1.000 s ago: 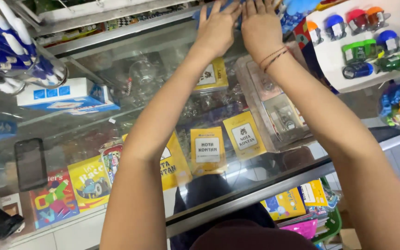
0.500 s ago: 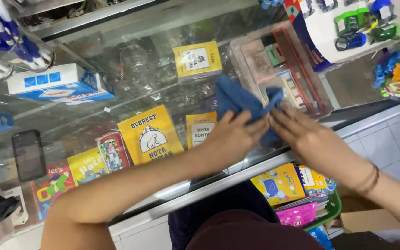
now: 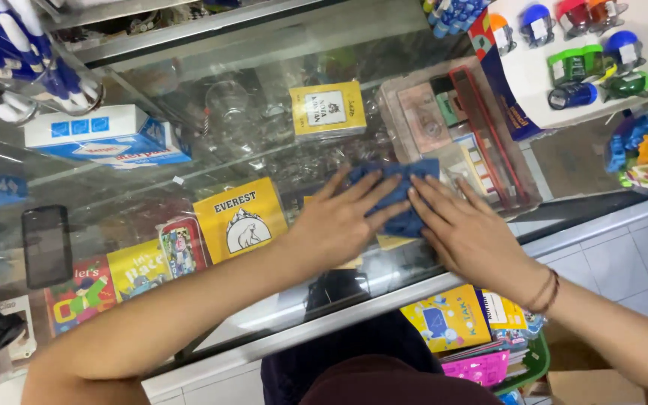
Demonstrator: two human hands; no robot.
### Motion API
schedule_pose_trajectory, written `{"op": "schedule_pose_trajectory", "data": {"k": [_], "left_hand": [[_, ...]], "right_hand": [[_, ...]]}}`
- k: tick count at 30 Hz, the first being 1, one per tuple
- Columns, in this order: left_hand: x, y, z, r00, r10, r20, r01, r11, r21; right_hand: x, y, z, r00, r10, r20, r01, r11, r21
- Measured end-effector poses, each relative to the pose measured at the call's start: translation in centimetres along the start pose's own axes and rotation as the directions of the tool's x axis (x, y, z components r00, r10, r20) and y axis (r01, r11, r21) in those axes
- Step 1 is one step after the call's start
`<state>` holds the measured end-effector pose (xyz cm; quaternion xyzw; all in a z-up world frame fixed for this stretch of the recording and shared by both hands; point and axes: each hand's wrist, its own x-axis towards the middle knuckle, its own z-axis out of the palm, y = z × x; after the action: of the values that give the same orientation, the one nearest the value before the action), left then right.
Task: Wiping down a glass display counter and cleaning various stationery and toy items with a cloth.
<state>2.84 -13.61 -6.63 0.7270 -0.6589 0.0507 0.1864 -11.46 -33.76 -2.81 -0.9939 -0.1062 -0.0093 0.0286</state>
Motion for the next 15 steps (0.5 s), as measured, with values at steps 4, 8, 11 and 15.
{"op": "schedule_pose_trajectory", "data": {"k": [4,8,11,15], "left_hand": [[1.8,-5.8,0.0,0.975,-0.217,-0.046,0.222,0.966,0.136],[3.5,-13.7,0.0,0.937,-0.323,-0.132,0.344,0.919,0.193],[5.0,-18.1,-0.4,0.89,-0.425,-0.164,0.451,0.872,0.188],[6.5,-21.7,-1.2,0.868,-0.458,-0.191,0.482,0.87,0.106]], "right_hand": [[8.5,3.9,2.0,0.995,-0.057,-0.079,0.05,0.996,-0.08],[19.4,7.6,4.9,0.988,-0.069,-0.139,0.065,0.997,-0.037],[25.1,8.6,5.7,0.988,-0.008,-0.154,0.005,1.0,-0.022],[28.6,9.8,6.1,0.984,0.083,-0.157,-0.08,0.996,0.026]]}}
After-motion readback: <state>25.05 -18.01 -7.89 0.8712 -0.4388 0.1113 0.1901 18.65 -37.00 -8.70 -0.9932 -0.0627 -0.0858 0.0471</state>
